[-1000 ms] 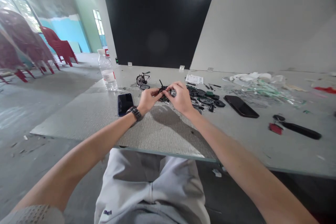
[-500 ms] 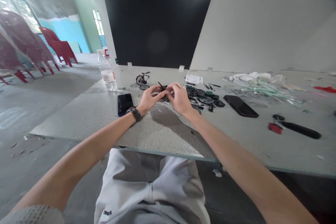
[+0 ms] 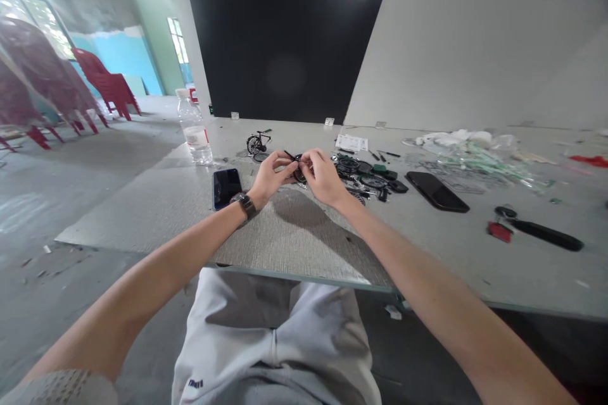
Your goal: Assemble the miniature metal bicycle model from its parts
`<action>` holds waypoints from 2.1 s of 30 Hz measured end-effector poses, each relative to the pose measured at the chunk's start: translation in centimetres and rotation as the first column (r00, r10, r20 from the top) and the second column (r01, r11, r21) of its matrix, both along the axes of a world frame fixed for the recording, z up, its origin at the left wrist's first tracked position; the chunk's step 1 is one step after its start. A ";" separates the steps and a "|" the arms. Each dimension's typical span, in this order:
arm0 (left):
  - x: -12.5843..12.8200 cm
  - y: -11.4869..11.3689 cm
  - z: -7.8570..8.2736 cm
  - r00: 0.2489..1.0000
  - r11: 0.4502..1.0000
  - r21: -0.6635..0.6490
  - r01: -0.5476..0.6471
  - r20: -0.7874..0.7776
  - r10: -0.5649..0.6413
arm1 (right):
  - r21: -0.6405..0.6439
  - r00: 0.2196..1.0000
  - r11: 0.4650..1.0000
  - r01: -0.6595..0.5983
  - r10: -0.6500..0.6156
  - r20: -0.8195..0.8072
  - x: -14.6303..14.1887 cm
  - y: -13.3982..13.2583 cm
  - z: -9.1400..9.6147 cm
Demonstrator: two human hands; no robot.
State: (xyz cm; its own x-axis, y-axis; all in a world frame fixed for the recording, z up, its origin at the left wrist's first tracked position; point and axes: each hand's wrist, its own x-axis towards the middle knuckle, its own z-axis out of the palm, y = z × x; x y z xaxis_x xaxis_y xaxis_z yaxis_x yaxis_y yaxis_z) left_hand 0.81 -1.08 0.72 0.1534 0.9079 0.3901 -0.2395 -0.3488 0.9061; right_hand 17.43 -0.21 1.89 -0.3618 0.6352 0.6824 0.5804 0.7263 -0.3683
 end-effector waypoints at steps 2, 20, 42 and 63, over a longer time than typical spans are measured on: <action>0.0 -0.1 0.0 1.000 1.000 -0.015 0.019 0.016 -0.019 | 0.012 1.000 1.000 -0.008 0.008 0.007 0.1 0.1 0.0; 0.1 -0.1 -0.1 0.990 0.991 -0.068 0.119 0.087 -0.113 | 0.036 0.998 0.999 -0.020 0.018 0.059 0.2 0.5 0.0; -0.3 0.5 -0.6 0.975 0.974 0.224 -0.028 -0.210 0.076 | -0.099 0.997 0.993 0.070 -0.072 -0.017 0.9 0.3 0.8; -0.4 0.0 0.0 0.965 0.977 0.214 -0.012 -0.253 0.067 | -0.068 0.992 0.998 -0.019 0.010 -0.125 0.6 -0.5 0.9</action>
